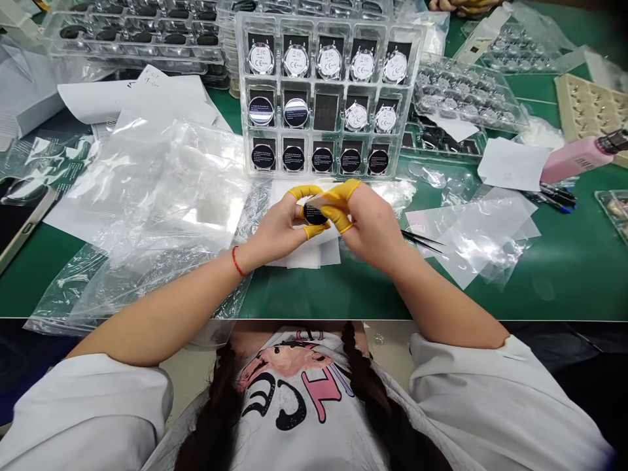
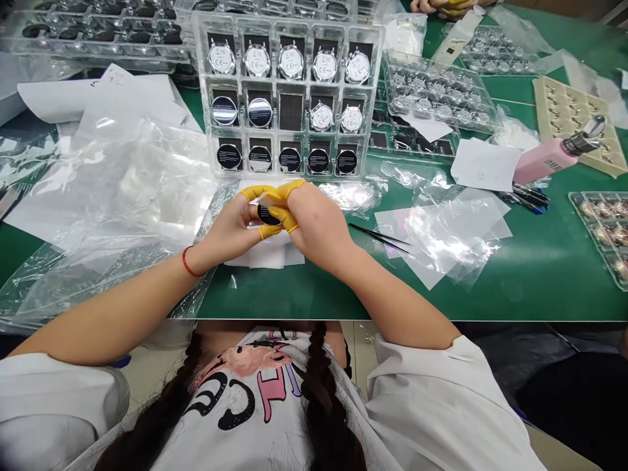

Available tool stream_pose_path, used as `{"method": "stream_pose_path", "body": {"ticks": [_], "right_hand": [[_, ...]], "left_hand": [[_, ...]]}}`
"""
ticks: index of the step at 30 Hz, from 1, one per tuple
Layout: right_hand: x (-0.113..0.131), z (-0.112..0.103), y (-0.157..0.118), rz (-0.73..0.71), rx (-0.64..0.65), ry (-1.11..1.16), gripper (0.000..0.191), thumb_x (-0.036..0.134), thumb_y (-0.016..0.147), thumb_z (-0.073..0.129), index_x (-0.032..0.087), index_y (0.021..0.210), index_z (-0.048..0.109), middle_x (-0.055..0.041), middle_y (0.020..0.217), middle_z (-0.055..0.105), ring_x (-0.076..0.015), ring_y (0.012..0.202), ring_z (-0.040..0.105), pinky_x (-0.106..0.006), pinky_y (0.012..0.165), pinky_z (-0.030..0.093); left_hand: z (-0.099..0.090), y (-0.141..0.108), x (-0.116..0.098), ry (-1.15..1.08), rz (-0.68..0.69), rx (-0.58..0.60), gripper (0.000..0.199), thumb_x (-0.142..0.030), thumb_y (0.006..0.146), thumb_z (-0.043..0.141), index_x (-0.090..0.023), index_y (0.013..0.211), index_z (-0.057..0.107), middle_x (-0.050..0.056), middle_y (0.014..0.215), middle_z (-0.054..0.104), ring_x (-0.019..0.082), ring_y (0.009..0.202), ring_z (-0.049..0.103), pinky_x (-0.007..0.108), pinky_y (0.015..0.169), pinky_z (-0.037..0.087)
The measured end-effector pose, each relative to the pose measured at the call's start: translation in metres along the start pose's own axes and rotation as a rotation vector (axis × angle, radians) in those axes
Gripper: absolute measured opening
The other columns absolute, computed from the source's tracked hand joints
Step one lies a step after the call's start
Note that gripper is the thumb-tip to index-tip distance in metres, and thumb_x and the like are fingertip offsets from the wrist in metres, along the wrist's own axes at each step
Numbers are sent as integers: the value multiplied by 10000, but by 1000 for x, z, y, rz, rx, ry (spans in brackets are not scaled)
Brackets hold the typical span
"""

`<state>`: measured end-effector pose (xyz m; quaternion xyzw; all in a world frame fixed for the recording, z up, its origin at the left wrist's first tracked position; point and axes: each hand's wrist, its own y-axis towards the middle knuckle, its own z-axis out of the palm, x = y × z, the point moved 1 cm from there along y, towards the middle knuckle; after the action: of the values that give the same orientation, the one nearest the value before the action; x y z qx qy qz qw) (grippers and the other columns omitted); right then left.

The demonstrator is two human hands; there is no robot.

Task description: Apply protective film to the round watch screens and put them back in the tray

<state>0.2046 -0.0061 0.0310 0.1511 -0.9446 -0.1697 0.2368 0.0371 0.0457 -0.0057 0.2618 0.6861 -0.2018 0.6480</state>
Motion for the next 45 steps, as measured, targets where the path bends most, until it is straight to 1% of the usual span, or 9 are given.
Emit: {"method": "stream_pose_path", "body": {"ticks": [6, 11, 15, 18, 22, 29, 32, 41, 45], "right_hand": [[-10, 13, 4, 60, -9, -55, 175, 345, 947, 451, 226, 860, 545, -79, 854, 610, -223, 793, 535, -350, 635, 410], [-23, 13, 10, 163, 21, 36, 302, 517, 960, 418, 241, 911, 530, -75, 880, 595, -220, 768, 545, -361, 633, 437], [-24, 5, 8, 150, -14, 83, 362, 569, 965, 379, 253, 1043, 538, -79, 941, 604, -222, 811, 557, -378, 689, 461], [-18, -4, 8, 62, -39, 87, 350, 521, 983, 349, 274, 1137, 544, -94, 1032, 612, -248, 929, 565, -428, 798, 468], [-10, -6, 10, -64, 51, -15, 273, 384, 974, 370, 272, 1063, 602, -93, 1020, 616, -255, 918, 539, -463, 826, 439], [-4, 5, 9, -70, 106, -90, 245, 262, 943, 407, 291, 957, 650, -72, 1012, 592, -263, 987, 485, -496, 893, 396], [-3, 5, 8, -98, 97, -101, 243, 254, 941, 413, 294, 913, 652, -65, 1011, 598, -256, 981, 478, -495, 903, 393], [2, 17, 2, -120, 32, -132, 277, 233, 948, 391, 286, 972, 662, -72, 906, 607, -238, 869, 506, -441, 799, 418], [-1, 15, 1, -73, -17, 63, 247, 326, 964, 407, 265, 1020, 639, -78, 953, 632, -229, 863, 548, -417, 771, 451]], "left_hand": [[0, -1, 6, 42, 22, 43, 576, -258, 765, 764, -208, 1256, 467, 36, 1044, 714, 163, 891, 721, 293, 794, 563], [1, -2, 10, 27, -7, 69, 634, -295, 766, 774, -209, 1301, 443, 43, 993, 728, 183, 885, 725, 327, 804, 566], [1, 1, 7, -23, -21, 57, 641, -297, 725, 814, -212, 1260, 472, 27, 944, 728, 183, 851, 727, 336, 795, 578], [-1, 2, 3, -61, -29, 32, 609, -291, 725, 814, -215, 1234, 487, 15, 919, 717, 174, 829, 728, 321, 770, 582], [-3, 3, -1, -64, -17, 25, 611, -275, 716, 812, -212, 1229, 486, -1, 891, 704, 156, 809, 719, 300, 752, 575], [-5, 4, -3, 22, -11, -61, 622, -297, 665, 855, -219, 1180, 515, -48, 729, 642, 127, 631, 650, 259, 585, 502], [-7, 4, -2, 41, -8, -62, 642, -283, 656, 868, -221, 1193, 523, -53, 673, 610, 138, 622, 638, 275, 593, 492], [-13, 7, -2, -54, 37, -96, 674, -290, 635, 865, -206, 1180, 477, -8, 844, 677, 148, 764, 682, 265, 677, 541], [-14, 9, -6, -85, 19, -80, 644, -338, 661, 858, -223, 1167, 476, -13, 819, 681, 163, 765, 707, 293, 704, 572]]}}
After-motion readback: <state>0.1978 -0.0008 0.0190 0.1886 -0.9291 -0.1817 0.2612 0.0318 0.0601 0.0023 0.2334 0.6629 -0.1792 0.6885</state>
